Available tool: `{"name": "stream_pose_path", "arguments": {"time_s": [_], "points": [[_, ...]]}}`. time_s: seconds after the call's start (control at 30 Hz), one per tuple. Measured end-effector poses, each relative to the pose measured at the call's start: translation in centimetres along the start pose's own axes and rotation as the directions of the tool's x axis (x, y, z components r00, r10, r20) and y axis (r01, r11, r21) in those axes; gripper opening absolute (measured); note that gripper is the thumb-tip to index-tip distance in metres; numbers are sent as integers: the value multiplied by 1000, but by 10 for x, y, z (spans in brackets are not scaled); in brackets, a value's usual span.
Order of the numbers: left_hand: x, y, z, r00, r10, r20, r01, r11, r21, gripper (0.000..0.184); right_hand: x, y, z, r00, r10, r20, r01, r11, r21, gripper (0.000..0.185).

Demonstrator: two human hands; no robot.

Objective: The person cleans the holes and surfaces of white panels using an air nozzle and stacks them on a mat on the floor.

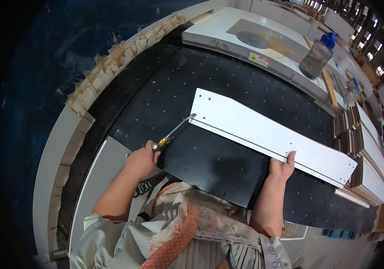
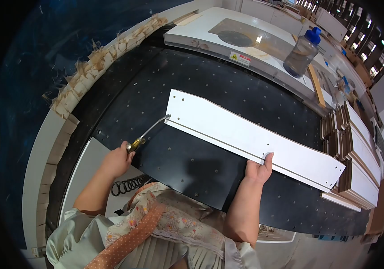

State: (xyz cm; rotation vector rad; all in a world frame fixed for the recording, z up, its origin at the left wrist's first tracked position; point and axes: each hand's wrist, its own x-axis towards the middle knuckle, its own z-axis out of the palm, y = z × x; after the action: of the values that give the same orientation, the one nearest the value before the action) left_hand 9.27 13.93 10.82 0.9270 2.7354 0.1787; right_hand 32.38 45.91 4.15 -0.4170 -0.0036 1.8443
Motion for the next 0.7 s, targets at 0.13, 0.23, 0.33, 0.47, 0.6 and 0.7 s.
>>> {"name": "stream_pose_path", "arguments": {"time_s": [0.13,0.23,0.33,0.47,0.6,0.7], "points": [[3,4,6,999,33,37,-33,999,-9,32,-2,1,3,1000,-9,-21,9,1000,-6,39],[5,2,10,999,30,9,-30,999,-18,32,-1,0,0,1000,-1,9,1,1000,19,39],[9,-4,14,999,28,-25,-28,1000,-2,32,-1,-1,1,1000,4,-11,-4,1000,1,39],[12,-3,14,998,36,-52,-37,999,-29,36,-1,-1,1,1000,4,-9,-4,1000,-4,40],[14,3,10,1000,22,-5,-23,999,-44,33,-2,-1,2,1000,6,2,-6,1000,9,41],[15,3,10,1000,30,5,-30,999,-41,33,2,-3,-3,999,4,38,-4,1000,13,41]]}}
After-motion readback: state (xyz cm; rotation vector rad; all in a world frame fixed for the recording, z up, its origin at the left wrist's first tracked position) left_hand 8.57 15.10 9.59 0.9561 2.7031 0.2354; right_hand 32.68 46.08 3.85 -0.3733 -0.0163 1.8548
